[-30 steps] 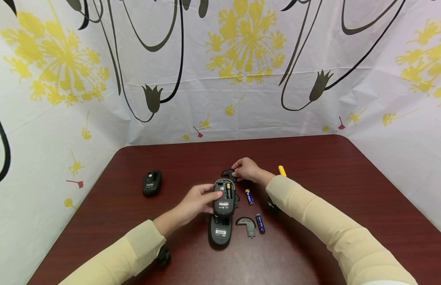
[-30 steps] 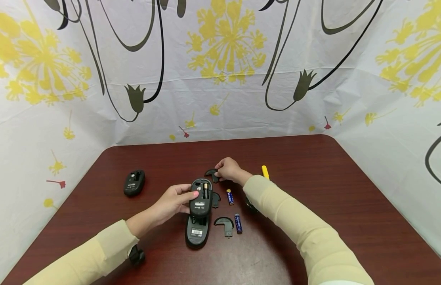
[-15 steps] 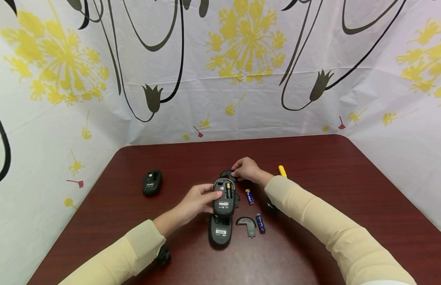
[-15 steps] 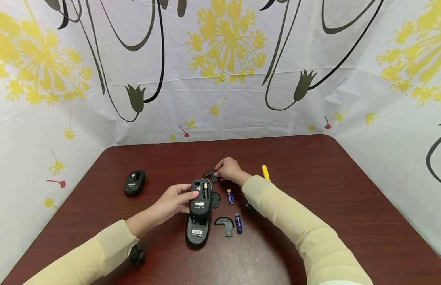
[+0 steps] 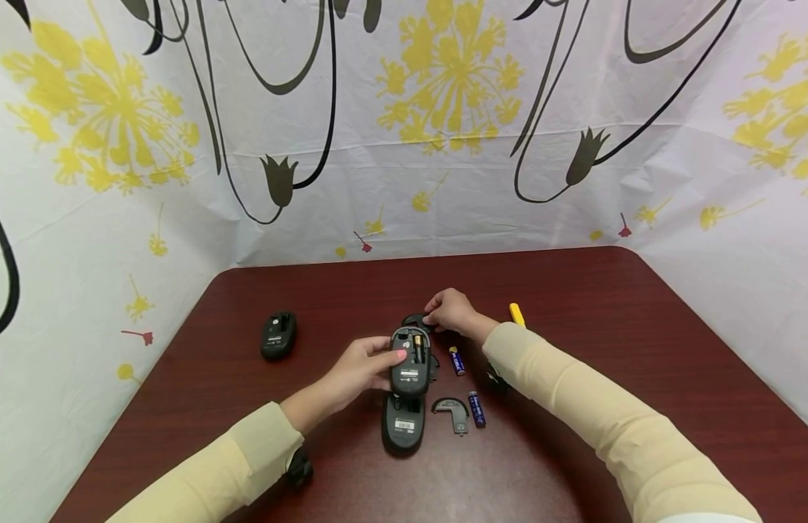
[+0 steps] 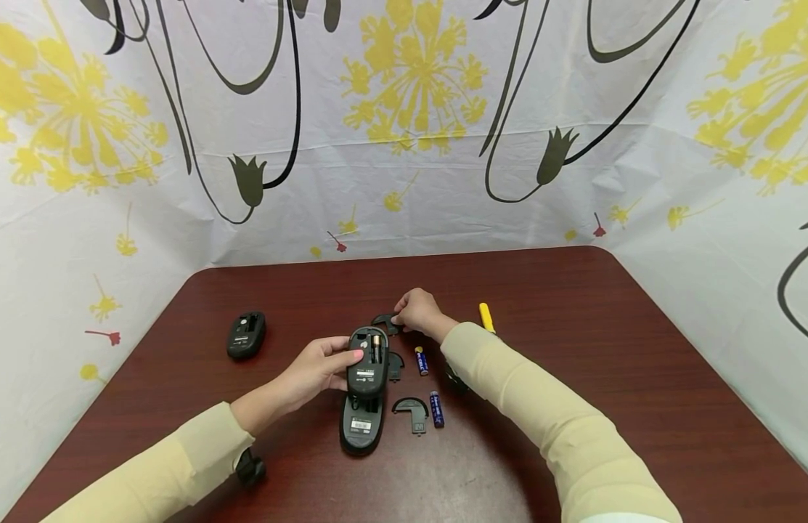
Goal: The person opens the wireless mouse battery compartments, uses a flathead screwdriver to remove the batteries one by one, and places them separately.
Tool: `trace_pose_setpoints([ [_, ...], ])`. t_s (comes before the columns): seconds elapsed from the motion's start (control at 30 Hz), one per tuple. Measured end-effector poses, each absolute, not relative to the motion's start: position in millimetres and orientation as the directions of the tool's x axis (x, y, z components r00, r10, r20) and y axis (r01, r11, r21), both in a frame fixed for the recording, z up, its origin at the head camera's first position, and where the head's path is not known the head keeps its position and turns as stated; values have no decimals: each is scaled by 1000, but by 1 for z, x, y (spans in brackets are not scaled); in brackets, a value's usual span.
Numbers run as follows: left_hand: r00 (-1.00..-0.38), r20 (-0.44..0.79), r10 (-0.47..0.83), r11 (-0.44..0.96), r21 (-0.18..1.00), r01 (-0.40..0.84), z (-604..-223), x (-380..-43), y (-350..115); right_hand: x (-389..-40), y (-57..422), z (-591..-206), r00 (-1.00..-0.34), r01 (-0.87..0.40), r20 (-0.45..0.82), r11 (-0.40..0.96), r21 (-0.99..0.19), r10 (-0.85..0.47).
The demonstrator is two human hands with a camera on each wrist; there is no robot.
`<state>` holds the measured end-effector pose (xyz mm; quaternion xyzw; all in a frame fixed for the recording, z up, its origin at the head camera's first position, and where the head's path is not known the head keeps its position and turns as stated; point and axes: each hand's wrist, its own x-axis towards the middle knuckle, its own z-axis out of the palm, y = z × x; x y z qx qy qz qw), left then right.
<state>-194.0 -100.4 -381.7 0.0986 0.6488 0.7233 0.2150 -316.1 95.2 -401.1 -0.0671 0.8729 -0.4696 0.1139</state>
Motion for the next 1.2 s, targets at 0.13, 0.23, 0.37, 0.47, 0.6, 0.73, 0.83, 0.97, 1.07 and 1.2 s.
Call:
trace_pose_setpoints([
  [0.13, -885, -140, 444, -51, 982, -181, -375, -191, -100, -317, 95, -402, -965, -11, -134, 548, -837, -224],
  [0.23, -884, -141, 445, -37, 984, -176, -367, -186, -100, -317, 95, -401, -965, -2, -140, 537, -843, -223],
  [0.37, -885, -138, 446, -31, 985, -169, -358, -181, -99, -316, 97, -401, -962, 22, -156, 509, -860, -222],
  [0.47, -885, -136, 445, -30, 986, -166, -358, -181, -99, -317, 98, -400, -959, 41, -171, 488, -872, -224],
  [0.6, -886, -133, 444, -34, 986, -166, -362, -184, -99, -317, 101, -398, -953, 63, -190, 461, -885, -236],
  [0.73, -886, -137, 442, -45, 984, -175, -372, -191, -100, -316, 105, -391, -947, 78, -203, 434, -898, -250],
  [0.83, -889, -141, 435, -55, 982, -182, -378, -194, -101, -315, 110, -385, -941, 80, -207, 422, -903, -266],
  [0.97, -893, -137, 428, -58, 982, -179, -380, -194, -101, -315, 117, -379, -934, 89, -219, 411, -907, -281],
  [1.07, -894, -133, 427, -58, 983, -174, -379, -193, -102, -315, 124, -375, -930, 93, -222, 398, -913, -294],
  [1.2, -893, -130, 431, -58, 984, -171, -379, -193, -103, -316, 134, -369, -928, 95, -214, 363, -927, -305],
])
